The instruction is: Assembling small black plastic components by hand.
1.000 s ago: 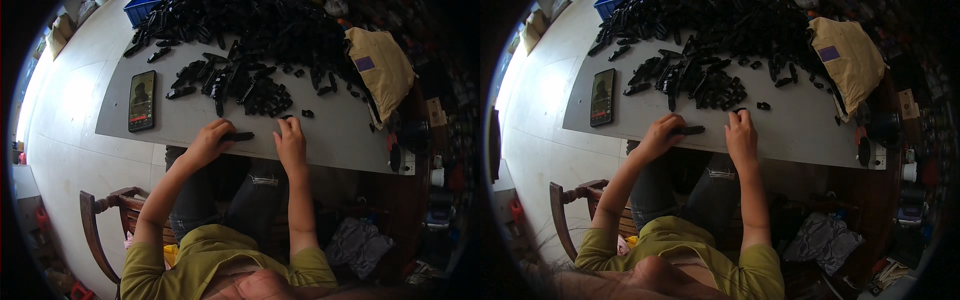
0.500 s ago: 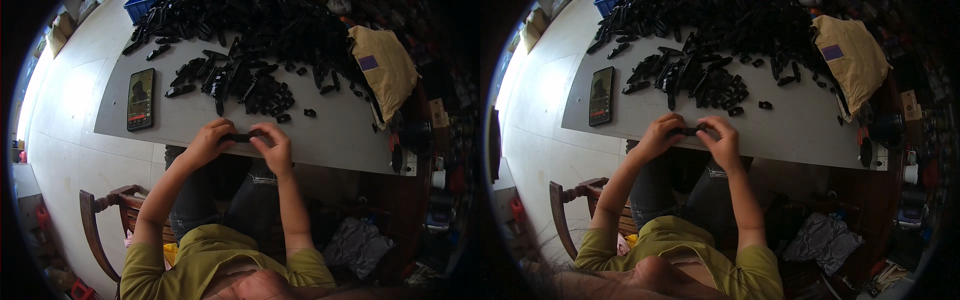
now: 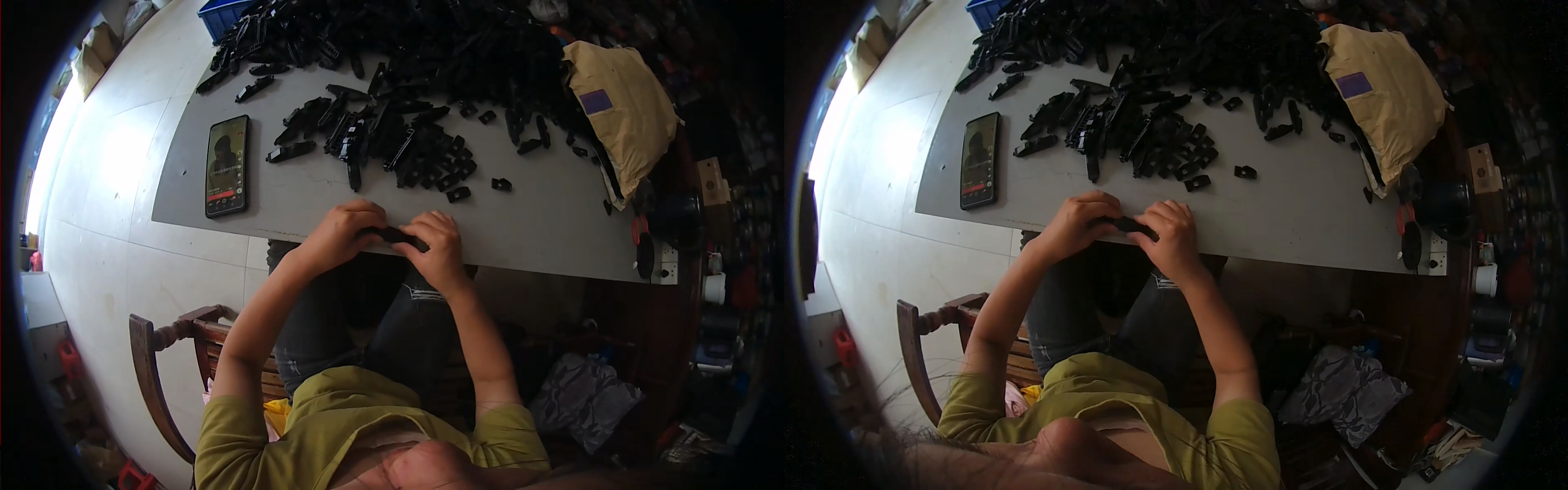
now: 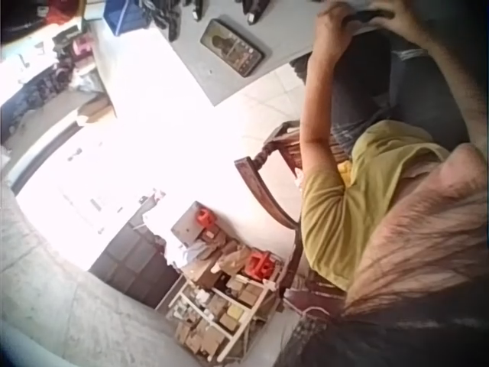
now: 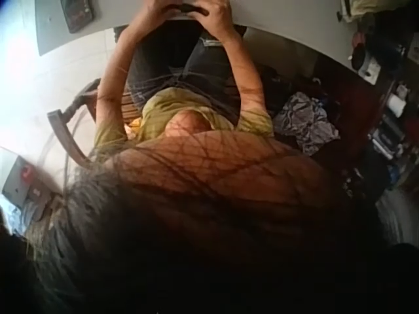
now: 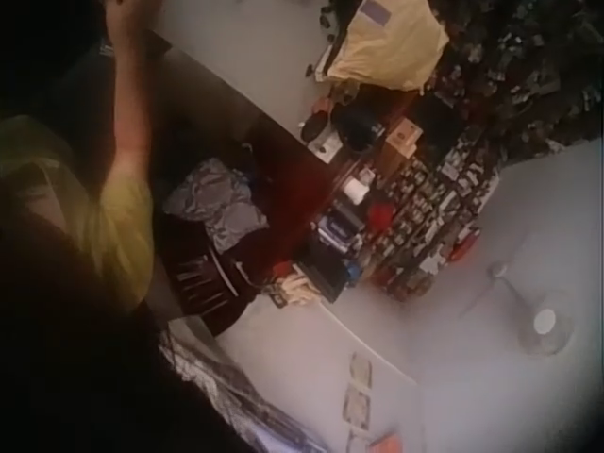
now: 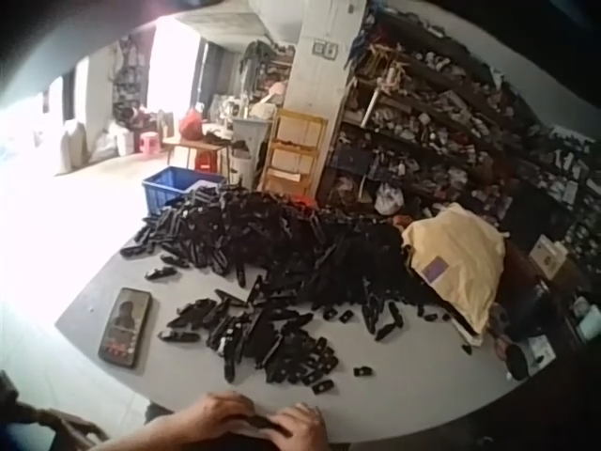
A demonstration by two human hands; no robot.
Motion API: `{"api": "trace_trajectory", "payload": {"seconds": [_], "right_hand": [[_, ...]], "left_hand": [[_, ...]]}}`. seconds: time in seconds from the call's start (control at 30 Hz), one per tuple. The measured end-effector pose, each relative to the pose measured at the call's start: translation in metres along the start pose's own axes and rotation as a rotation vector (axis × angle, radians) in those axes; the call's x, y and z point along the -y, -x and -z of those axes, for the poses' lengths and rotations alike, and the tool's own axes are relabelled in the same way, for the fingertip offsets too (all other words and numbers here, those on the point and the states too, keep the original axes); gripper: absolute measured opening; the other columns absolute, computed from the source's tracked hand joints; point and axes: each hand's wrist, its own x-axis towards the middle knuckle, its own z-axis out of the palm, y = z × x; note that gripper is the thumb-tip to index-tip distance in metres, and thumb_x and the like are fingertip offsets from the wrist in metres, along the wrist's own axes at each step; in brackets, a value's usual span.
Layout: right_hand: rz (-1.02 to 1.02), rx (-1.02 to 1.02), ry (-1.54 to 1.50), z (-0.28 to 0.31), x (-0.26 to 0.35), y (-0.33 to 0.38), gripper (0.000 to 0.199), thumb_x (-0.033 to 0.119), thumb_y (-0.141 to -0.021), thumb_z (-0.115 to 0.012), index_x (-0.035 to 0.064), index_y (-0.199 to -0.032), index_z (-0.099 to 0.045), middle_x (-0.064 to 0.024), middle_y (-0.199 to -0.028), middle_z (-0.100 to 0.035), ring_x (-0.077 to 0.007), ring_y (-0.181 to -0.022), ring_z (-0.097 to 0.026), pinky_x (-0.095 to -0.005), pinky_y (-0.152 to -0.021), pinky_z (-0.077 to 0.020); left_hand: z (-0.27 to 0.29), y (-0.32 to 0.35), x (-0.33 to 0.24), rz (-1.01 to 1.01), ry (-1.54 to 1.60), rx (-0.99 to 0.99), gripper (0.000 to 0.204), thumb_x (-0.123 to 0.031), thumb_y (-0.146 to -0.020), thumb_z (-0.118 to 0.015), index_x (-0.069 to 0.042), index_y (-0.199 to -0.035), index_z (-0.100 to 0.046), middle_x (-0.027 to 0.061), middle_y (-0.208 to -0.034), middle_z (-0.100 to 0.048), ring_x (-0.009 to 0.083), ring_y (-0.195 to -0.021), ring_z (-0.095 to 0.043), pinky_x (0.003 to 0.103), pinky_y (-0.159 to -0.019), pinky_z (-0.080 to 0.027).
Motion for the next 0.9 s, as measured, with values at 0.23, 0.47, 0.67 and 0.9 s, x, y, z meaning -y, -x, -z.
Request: {"api": "trace_trajectory", "payload": {"seconds": [0.23, 0.47, 0.67, 0.9], "right_hand": [[-0.255, -0.234, 0.054, 0.029, -0.027, -0.002, 0.024, 0.005, -0.076, -0.071, 0.0024, -0.1, -0.067, -0.0088, -0.096, -0.062, -0.0262, -0.093, -0.061, -0.036, -0.08, -0.0484], [-0.208, -0.157, 0.158, 0.025, -0.041, 0.0, 0.028, 0.0, -0.081, -0.065, 0.0019, -0.109, -0.062, -0.0092, -0.096, -0.064, -0.0196, -0.081, -0.063, -0.0299, -0.067, -0.0493], [-0.538, -0.164, -0.776, 0.01, -0.011, 0.01, 0.03, 0.005, -0.087, -0.063, 0.0025, -0.117, -0.062, -0.0054, -0.08, -0.057, -0.0091, -0.064, -0.054, -0.023, -0.056, -0.0427], [-0.249, -0.089, -0.345, -0.002, 0.002, -0.002, 0.027, 0.009, -0.086, -0.066, 0.001, -0.112, -0.065, -0.0052, -0.078, -0.056, -0.0119, -0.063, -0.053, -0.025, -0.058, -0.0431]], "left_hand": [[0.035, -0.011, 0.008, 0.01, -0.56, -0.192, 0.027, -0.004, -0.072, -0.068, -0.005, -0.098, -0.066, 0.0094, -0.099, -0.059, 0.0288, -0.092, -0.058, 0.038, -0.077, -0.05], [0.016, -0.019, 0.003, -0.069, -0.554, -0.046, 0.028, -0.01, -0.069, -0.072, -0.008, -0.096, -0.065, 0.0079, -0.104, -0.056, 0.0278, -0.097, -0.054, 0.039, -0.082, -0.047], [0.01, -0.004, 0.004, 0.01, -0.22, -0.124, 0.026, -0.009, -0.071, -0.074, -0.006, -0.094, -0.065, 0.01, -0.104, -0.056, 0.0307, -0.099, -0.054, 0.039, -0.085, -0.046], [0.01, 0.003, -0.011, 0.011, -0.466, -0.098, 0.025, -0.012, -0.073, -0.073, -0.006, -0.096, -0.065, 0.009, -0.102, -0.057, 0.0275, -0.094, -0.056, 0.038, -0.08, -0.047]]}}
